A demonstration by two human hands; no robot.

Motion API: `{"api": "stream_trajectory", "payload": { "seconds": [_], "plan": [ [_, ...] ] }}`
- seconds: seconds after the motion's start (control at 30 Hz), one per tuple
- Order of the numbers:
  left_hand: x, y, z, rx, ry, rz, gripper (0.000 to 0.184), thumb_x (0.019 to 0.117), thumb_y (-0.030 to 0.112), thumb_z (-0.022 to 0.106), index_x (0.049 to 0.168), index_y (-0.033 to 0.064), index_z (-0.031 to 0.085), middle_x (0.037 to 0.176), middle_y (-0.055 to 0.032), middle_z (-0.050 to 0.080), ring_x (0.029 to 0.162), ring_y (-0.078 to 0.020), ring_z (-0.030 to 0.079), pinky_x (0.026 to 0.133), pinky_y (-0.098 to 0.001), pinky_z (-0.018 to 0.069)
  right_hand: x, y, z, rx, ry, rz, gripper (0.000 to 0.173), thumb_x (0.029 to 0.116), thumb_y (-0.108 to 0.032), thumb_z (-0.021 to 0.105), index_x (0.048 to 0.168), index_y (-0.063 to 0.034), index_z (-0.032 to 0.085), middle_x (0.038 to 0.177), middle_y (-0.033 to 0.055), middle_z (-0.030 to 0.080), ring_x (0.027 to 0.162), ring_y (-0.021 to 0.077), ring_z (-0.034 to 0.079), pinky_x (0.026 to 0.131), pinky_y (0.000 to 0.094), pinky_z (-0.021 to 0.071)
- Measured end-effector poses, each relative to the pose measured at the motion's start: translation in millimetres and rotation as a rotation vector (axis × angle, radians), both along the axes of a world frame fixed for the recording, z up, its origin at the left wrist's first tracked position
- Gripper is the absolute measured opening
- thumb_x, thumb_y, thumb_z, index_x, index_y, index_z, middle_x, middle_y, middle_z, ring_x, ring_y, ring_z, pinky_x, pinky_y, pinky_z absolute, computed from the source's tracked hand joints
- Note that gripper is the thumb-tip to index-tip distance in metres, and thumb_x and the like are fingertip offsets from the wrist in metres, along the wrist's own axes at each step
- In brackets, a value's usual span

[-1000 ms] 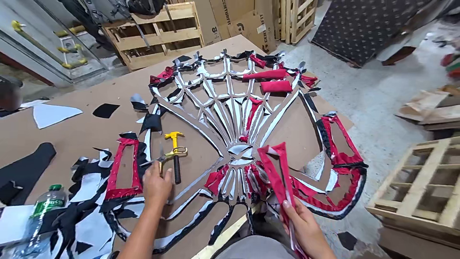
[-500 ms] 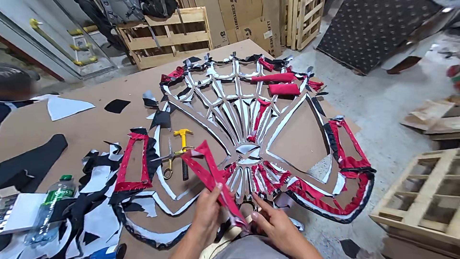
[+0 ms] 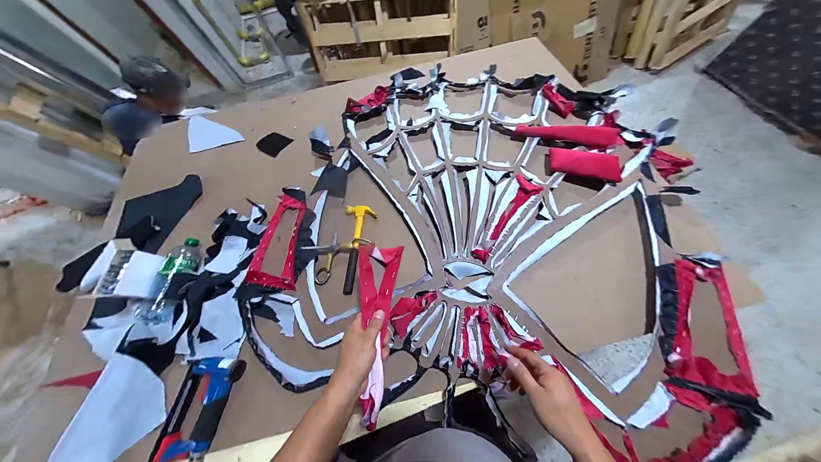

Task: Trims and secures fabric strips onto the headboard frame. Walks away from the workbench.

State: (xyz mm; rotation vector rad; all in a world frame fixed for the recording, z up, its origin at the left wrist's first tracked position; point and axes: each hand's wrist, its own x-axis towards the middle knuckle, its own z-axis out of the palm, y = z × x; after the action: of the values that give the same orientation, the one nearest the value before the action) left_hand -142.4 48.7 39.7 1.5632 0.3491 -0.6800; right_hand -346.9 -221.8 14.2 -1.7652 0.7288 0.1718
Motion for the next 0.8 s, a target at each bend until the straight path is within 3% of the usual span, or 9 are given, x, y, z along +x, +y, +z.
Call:
{"api": "stream_trajectory", "payload": {
  "seconds": [0.13, 0.23, 0.3, 0.4, 0.6, 0.8],
  "plan": [
    [-11, -17, -2, -0.012, 0.064, 0.082, 0.031, 0.1114, 0.029, 0.045, 0.124, 0.0021, 0.054, 0.07, -0.009, 0.058, 0.051, -0.0158, 0.054, 0.046, -0.0286, 0.0485, 22, -32, 0, 0.016, -0.025, 0.069, 0.039, 0.1069, -0.036, 0.05, 0.135, -0.0135, 0.065, 0.094, -0.0003, 0.076, 0.08, 0.0143, 0.075, 0.075, 0.037, 0.0657],
    [-16, -24, -9, -0.065, 0.106, 0.134, 0.038, 0.1133, 0.033, 0.037, 0.127, 0.0015, 0.053, 0.072, -0.0117, 0.061, 0.053, -0.0177, 0.057, 0.048, -0.0297, 0.0505, 26, -47, -3, 0.022, -0.025, 0.087, 0.039, 0.1065, -0.037, 0.051, 0.134, -0.0136, 0.065, 0.096, 0.0003, 0.077, 0.081, 0.0149, 0.075, 0.074, 0.0367, 0.0657],
    [-13, -28, -19, -0.136, 0.119, 0.159, 0.051, 0.1138, 0.041, 0.026, 0.123, -0.0004, 0.055, 0.076, -0.0143, 0.064, 0.057, -0.0207, 0.061, 0.052, -0.0327, 0.0539, 23, -51, -5, -0.006, -0.016, 0.105, 0.039, 0.1058, -0.038, 0.051, 0.134, -0.0137, 0.066, 0.096, -0.0004, 0.077, 0.081, 0.0138, 0.075, 0.074, 0.0357, 0.065],
    [3, -38, -35, -0.233, 0.122, 0.168, 0.058, 0.113, 0.045, 0.026, 0.126, -0.0013, 0.057, 0.086, -0.018, 0.07, 0.069, -0.0252, 0.069, 0.063, -0.0375, 0.0603, 10, -48, -3, -0.03, 0.002, 0.103, 0.038, 0.1055, -0.036, 0.052, 0.132, -0.0126, 0.067, 0.095, -0.0002, 0.077, 0.08, 0.0133, 0.075, 0.073, 0.0355, 0.0651],
    [70, -69, -69, -0.381, 0.135, 0.046, 0.04, 0.1122, 0.028, 0.04, 0.141, 0.0001, 0.046, 0.12, -0.0217, 0.069, 0.103, -0.0319, 0.071, 0.09, -0.048, 0.0592, -31, -30, 15, -0.038, 0.042, -0.044, 0.037, 0.1057, -0.028, 0.052, 0.134, -0.0063, 0.064, 0.096, 0.0052, 0.077, 0.082, 0.0179, 0.075, 0.077, 0.0405, 0.0653],
    [144, -115, -76, -0.315, 0.024, -0.164, 0.039, 0.1037, 0.007, 0.052, 0.142, 0.0004, 0.049, 0.123, -0.0195, 0.068, 0.107, -0.0271, 0.069, 0.09, -0.0428, 0.0575, -83, 2, 28, -0.05, 0.153, -0.19, 0.039, 0.1066, -0.025, 0.053, 0.137, -0.0018, 0.061, 0.096, 0.0092, 0.077, 0.082, 0.0209, 0.075, 0.078, 0.0433, 0.0636]
  ]
}}
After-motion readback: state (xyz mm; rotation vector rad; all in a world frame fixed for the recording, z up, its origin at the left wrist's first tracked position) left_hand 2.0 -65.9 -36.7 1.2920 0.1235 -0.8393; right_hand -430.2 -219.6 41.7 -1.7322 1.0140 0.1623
